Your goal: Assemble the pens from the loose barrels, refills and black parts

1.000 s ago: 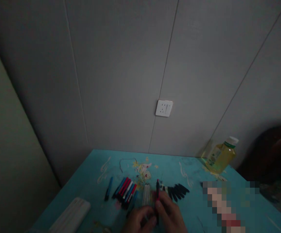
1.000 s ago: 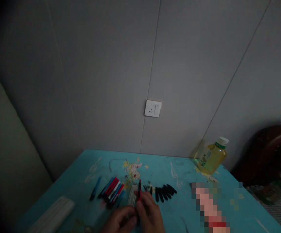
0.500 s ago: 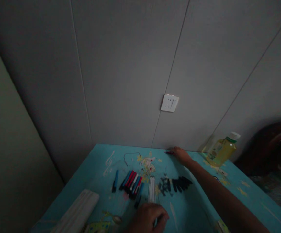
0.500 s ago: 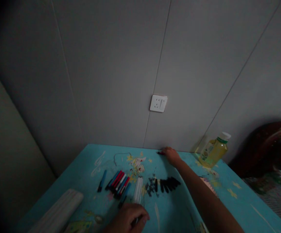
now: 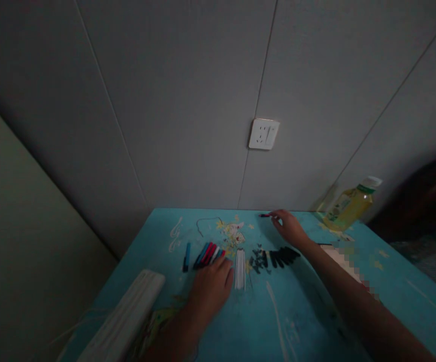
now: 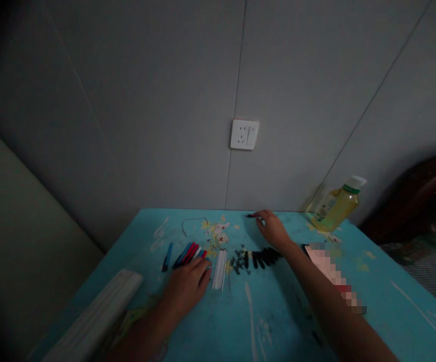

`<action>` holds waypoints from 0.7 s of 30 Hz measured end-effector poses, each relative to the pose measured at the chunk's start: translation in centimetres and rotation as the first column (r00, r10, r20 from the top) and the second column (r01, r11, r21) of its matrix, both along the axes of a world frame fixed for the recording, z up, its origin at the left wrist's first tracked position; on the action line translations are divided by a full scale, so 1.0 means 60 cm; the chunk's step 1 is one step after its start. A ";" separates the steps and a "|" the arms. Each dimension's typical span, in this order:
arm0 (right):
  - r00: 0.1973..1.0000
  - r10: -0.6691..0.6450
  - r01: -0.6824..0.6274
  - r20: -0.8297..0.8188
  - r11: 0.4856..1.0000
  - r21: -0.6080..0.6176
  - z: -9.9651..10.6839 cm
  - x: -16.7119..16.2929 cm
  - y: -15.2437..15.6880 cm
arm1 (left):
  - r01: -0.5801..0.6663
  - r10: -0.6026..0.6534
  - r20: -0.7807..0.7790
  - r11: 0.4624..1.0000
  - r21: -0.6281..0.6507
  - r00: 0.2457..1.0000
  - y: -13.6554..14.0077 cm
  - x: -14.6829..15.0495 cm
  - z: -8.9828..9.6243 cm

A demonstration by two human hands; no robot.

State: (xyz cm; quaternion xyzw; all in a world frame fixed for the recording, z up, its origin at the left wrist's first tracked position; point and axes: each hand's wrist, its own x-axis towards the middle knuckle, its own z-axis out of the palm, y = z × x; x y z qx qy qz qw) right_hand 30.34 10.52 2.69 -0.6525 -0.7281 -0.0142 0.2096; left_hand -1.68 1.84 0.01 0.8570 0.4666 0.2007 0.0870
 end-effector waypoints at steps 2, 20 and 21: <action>0.999 0.017 -0.016 -0.040 0.999 0.038 -0.013 -0.026 -0.054 | -0.053 0.053 -0.041 0.999 0.004 0.998 0.010 -0.006 -0.001; 0.961 0.266 -0.267 0.079 0.964 -0.001 -0.032 -0.167 -0.206 | -0.142 0.134 -0.285 0.990 -0.006 0.949 -0.002 0.001 -0.006; 0.961 0.259 -0.259 0.098 0.966 -0.010 -0.035 -0.173 -0.208 | -0.135 0.127 -0.292 0.991 -0.007 0.948 -0.003 0.001 -0.005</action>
